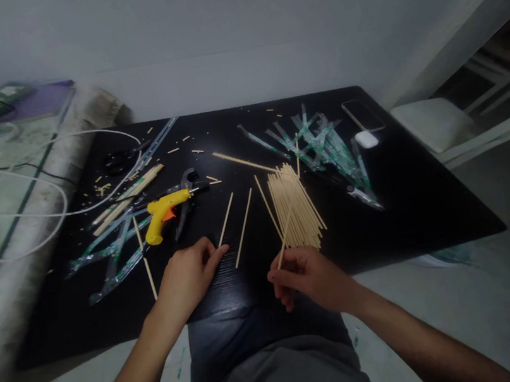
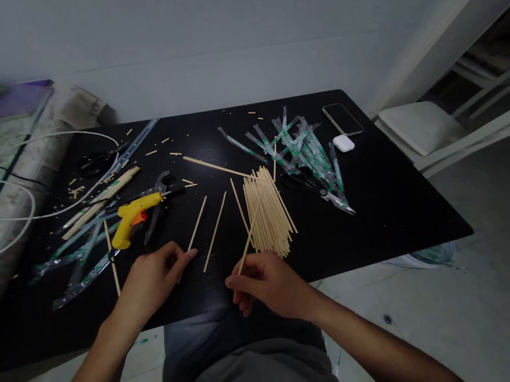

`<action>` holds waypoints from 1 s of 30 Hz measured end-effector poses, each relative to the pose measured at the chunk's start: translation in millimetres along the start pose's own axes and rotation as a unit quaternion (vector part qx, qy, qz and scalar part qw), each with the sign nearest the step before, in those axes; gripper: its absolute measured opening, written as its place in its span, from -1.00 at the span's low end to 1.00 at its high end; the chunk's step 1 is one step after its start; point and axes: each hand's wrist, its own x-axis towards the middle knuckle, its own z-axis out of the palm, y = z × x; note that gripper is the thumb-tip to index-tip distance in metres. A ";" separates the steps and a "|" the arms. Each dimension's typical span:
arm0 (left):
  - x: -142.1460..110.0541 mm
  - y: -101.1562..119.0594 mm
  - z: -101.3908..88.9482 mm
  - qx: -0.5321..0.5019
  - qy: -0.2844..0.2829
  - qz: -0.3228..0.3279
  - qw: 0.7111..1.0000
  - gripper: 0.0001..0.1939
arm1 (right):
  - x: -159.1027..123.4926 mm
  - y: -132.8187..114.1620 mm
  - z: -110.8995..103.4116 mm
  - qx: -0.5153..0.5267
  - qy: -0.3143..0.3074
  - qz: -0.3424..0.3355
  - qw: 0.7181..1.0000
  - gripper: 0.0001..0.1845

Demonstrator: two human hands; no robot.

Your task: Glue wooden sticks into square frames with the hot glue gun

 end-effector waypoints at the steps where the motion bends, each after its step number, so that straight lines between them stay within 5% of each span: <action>1: -0.3 -0.2 -1.7 -0.006 0.005 0.002 1.000 -0.56 | -1.2 0.4 1.8 -0.004 -0.009 -0.005 1.000 -0.51; 6: -10.8 4.8 -8.5 -0.165 0.027 0.022 0.986 -0.51 | -8.1 -1.2 10.4 -0.066 -0.041 -0.034 0.996 -0.57; 11: -28.6 22.5 -1.1 -0.368 -0.140 0.064 0.917 -0.53 | -9.5 -6.8 17.6 -0.203 -0.173 -0.035 0.963 -0.59; 13: -33.5 26.9 2.7 -0.418 -0.161 0.061 0.892 -0.57 | -8.0 -7.8 18.3 -0.225 -0.194 -0.041 0.954 -0.61; 18: -38.0 24.9 9.0 -0.519 -0.059 0.024 0.853 -0.63 | -4.5 -6.7 16.7 -0.144 -0.076 -0.075 0.984 -0.67; 23: -38.9 16.7 19.6 -0.534 0.025 -0.008 0.845 -0.69 | -4.7 -6.0 19.9 -0.093 -0.042 -0.115 0.988 -0.67; 30: -43.3 23.6 22.3 -0.526 0.060 0.004 0.848 -0.74 | -2.1 -7.2 19.2 -0.233 0.018 -0.186 0.954 -0.77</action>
